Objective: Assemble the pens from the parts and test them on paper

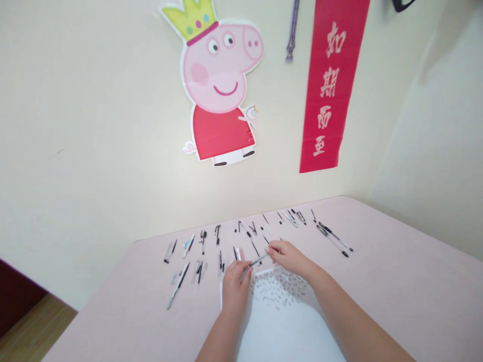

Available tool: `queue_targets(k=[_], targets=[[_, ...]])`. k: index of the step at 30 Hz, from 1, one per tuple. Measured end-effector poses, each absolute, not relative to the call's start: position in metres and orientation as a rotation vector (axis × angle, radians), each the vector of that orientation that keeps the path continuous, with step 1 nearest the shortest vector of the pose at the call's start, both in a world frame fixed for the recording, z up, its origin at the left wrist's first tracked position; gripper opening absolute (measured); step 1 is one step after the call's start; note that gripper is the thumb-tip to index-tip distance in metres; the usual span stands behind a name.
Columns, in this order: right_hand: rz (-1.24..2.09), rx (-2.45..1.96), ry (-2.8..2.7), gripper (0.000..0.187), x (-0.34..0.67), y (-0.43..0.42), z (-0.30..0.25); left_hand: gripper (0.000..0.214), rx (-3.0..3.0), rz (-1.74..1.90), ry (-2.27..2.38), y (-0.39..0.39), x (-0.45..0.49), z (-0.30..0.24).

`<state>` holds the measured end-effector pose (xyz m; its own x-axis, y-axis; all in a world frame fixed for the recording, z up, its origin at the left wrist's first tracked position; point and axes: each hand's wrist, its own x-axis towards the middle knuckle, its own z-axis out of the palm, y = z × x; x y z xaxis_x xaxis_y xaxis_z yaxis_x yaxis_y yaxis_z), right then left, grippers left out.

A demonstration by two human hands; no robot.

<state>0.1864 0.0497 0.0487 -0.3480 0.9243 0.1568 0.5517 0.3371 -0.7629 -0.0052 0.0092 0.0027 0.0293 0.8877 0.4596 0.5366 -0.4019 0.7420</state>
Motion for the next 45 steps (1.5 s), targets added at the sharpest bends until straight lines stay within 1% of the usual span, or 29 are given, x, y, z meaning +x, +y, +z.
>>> queue_targets(k=[3,5,9,11,18,20,22,25,26,35,39,43,45], targets=[[0.831,-1.303,-2.011,0.037,0.186,0.05,0.047,0.019,1.94,1.325,1.447,0.01,-0.005,0.002],[0.831,-1.298,-2.008,0.037,0.187,0.051,0.046,0.019,1.933,1.337,1.448,0.01,-0.005,0.001],[0.853,-1.241,-1.995,0.021,0.188,0.05,0.045,0.019,1.932,1.342,1.457,0.01,-0.005,0.001],[0.87,-1.238,-2.0,0.017,0.188,0.05,0.044,0.019,1.938,1.341,1.455,0.01,-0.005,0.001],[0.813,-1.321,-2.015,0.037,0.185,0.05,0.044,0.019,1.964,1.322,1.446,0.011,-0.005,0.0],[0.812,-1.304,-2.004,0.037,0.186,0.05,0.044,0.018,1.96,1.321,1.452,0.011,-0.006,-0.001],[0.827,-1.263,-1.999,0.031,0.187,0.05,0.044,0.018,1.957,1.317,1.454,0.011,-0.006,-0.002],[0.859,-1.226,-2.001,0.016,0.187,0.051,0.043,0.019,1.951,1.315,1.454,0.01,-0.006,-0.001],[0.86,-1.229,-2.003,0.014,0.187,0.051,0.042,0.018,1.947,1.317,1.455,0.01,-0.006,0.0],[0.841,-1.302,-1.985,0.024,0.182,0.053,0.035,0.015,1.948,1.342,1.484,0.006,-0.005,0.008],[0.954,-1.257,-1.858,0.031,0.178,0.053,0.035,0.012,1.937,1.384,1.497,0.004,-0.004,0.012],[1.24,-1.125,-1.628,0.034,0.174,0.051,0.037,0.015,1.851,1.393,1.465,0.006,-0.003,0.01],[1.391,-1.04,-1.546,0.043,0.173,0.049,0.039,0.017,1.807,1.382,1.439,0.008,-0.003,0.008]])
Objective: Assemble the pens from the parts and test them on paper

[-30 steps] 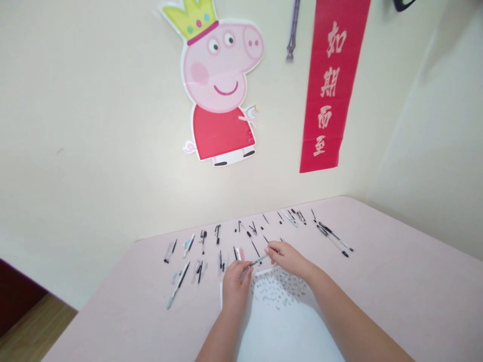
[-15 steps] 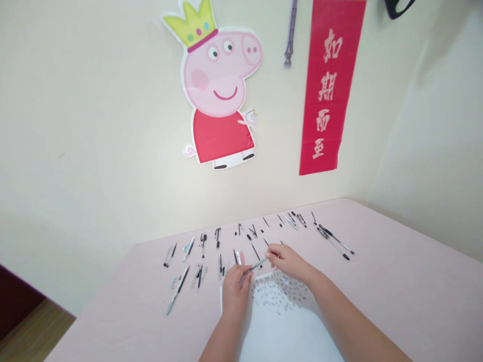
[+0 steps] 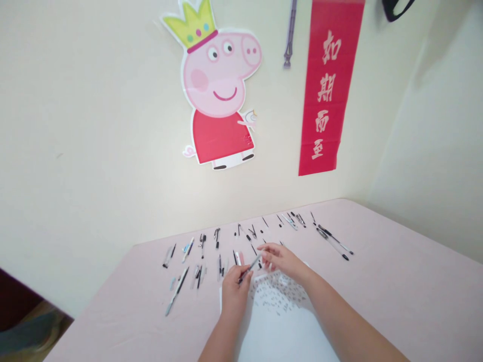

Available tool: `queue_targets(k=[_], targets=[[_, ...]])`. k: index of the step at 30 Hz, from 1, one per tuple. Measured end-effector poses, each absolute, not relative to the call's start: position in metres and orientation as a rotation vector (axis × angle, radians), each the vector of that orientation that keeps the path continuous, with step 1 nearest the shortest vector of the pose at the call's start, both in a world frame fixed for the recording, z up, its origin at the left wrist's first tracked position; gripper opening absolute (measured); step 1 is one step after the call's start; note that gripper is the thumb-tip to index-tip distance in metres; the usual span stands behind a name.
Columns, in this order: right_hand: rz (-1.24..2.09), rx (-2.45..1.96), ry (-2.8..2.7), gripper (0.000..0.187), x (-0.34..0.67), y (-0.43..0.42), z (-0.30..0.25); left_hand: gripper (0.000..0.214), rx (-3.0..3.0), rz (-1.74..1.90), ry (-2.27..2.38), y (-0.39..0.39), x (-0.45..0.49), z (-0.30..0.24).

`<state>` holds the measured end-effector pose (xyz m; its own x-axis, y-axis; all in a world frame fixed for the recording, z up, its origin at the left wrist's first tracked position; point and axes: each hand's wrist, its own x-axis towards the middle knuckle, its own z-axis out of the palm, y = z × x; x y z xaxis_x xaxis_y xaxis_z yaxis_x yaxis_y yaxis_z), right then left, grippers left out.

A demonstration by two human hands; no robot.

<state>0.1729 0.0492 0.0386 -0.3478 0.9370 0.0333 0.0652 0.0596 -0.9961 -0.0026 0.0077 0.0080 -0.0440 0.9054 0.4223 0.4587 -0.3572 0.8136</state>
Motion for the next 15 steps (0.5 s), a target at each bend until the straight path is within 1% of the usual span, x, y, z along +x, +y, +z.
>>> queue_targets(k=[2,4,10,15], targets=[[1.48,-0.96,-1.496,0.048,0.171,0.047,0.039,0.017,1.778,1.377,1.406,0.009,-0.002,0.006],[1.507,-0.907,-1.466,0.046,0.169,0.046,0.037,0.016,1.763,1.381,1.39,0.011,-0.002,0.003],[1.412,-0.98,-1.453,0.038,0.163,0.047,0.032,0.01,1.763,1.409,1.47,0.01,-0.004,0.003],[1.363,-1.025,-1.396,0.035,0.159,0.045,0.034,0.009,1.797,1.38,1.519,0.009,-0.004,0.003]])
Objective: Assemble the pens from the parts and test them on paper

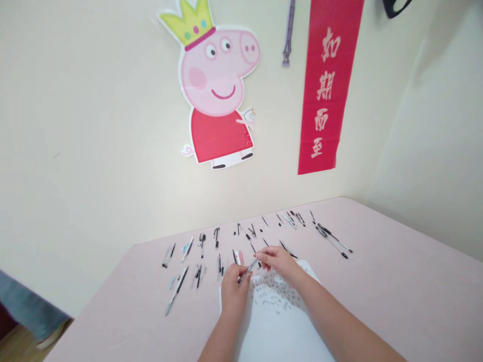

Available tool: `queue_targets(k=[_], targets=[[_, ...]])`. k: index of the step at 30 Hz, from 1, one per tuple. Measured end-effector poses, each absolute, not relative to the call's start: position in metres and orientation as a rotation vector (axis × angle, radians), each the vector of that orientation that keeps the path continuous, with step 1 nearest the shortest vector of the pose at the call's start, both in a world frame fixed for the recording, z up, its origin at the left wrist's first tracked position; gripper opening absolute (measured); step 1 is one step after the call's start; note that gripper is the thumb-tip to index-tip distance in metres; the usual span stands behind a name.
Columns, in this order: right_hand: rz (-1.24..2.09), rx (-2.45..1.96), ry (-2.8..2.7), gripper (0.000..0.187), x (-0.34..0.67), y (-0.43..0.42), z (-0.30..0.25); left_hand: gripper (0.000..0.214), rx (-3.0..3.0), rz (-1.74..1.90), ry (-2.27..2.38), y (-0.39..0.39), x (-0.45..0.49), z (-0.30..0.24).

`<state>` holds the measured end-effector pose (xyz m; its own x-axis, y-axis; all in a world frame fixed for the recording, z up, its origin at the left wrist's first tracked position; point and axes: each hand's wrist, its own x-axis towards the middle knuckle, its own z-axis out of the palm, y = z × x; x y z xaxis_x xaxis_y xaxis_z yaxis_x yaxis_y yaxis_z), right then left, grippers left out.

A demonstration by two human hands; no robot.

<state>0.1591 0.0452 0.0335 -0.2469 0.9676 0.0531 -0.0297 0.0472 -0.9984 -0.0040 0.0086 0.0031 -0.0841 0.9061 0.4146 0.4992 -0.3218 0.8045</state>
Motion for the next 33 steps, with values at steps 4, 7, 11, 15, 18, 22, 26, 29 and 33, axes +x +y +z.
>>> queue_targets(k=[4,7,11,15,18,22,26,29,33], targets=[[1.432,-0.929,-1.312,0.043,0.1593,0.0427,0.0365,0.011,1.772,1.385,1.5,0.0093,-0.0027,0.0033],[1.449,-0.895,-1.306,0.045,0.1605,0.0424,0.0375,0.011,1.767,1.391,1.499,0.0094,-0.0021,0.0035],[1.419,-0.895,-1.333,0.041,0.1615,0.0438,0.0362,0.011,1.79,1.385,1.501,0.0081,-0.0023,0.0043],[1.395,-0.899,-1.336,0.038,0.1607,0.0447,0.0342,0.011,1.83,1.394,1.512,0.0061,-0.0026,0.006],[1.379,-0.915,-1.327,0.039,0.159,0.0447,0.0334,0.011,1.858,1.394,1.524,0.0059,-0.0023,0.0067],[1.342,-0.964,-1.305,0.042,0.1571,0.0444,0.0334,0.012,1.861,1.378,1.516,0.0076,-0.0012,0.0049],[1.119,-1.011,-1.42,0.05,0.1572,0.0428,0.033,0.017,1.755,1.413,1.528,0.0101,-0.0014,0.0005],[0.825,-1.03,-1.678,0.048,0.1568,0.04,0.0317,0.023,1.669,1.427,1.531,0.0112,-0.0016,-0.0019],[0.626,-1.031,-1.933,0.052,0.1537,0.0352,0.029,0.03,1.672,1.423,1.458,0.0095,0.0,-0.0005]])
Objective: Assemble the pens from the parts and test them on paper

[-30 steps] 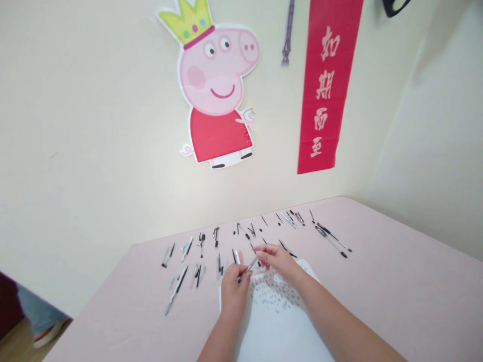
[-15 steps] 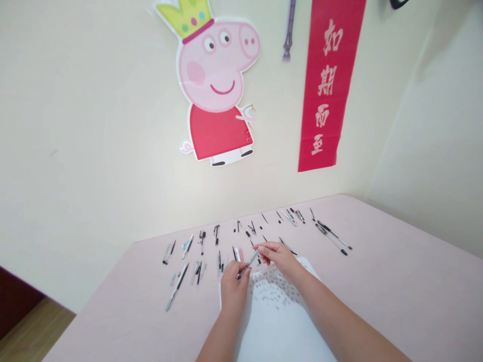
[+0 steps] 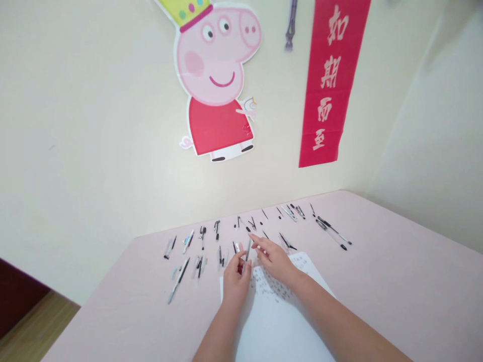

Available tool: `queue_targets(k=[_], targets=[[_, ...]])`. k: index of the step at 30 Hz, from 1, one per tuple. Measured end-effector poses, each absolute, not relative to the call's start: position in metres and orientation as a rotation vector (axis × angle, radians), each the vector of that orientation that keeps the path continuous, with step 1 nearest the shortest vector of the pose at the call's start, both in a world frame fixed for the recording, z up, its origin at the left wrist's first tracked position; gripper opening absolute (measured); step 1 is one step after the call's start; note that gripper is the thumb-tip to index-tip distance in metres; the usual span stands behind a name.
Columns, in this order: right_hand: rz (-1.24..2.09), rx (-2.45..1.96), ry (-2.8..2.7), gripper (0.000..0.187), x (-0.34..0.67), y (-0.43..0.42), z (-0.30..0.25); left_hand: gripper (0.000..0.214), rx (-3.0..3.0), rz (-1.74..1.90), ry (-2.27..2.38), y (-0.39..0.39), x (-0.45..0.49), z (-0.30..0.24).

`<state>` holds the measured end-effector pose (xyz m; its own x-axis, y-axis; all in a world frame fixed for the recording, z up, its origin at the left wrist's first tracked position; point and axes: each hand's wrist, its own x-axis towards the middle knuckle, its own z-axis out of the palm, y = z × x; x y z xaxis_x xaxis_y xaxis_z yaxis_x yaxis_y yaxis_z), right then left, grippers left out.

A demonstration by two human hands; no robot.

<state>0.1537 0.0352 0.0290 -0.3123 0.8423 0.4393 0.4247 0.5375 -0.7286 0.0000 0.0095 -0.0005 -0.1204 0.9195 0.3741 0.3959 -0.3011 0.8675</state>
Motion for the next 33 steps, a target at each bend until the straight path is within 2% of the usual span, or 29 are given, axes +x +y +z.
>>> queue_targets(k=[11,23,33], targets=[[0.59,-1.108,-1.995,0.041,0.15,0.032,0.028,0.035,1.61,1.381,1.354,0.001,0.0,0.006],[0.63,-1.077,-2.024,0.04,0.147,0.026,0.033,0.049,1.531,1.405,1.336,-0.009,0.003,0.019],[0.602,-1.11,-2.032,0.041,0.145,0.025,0.03,0.053,1.547,1.414,1.367,-0.007,0.0,0.012]])
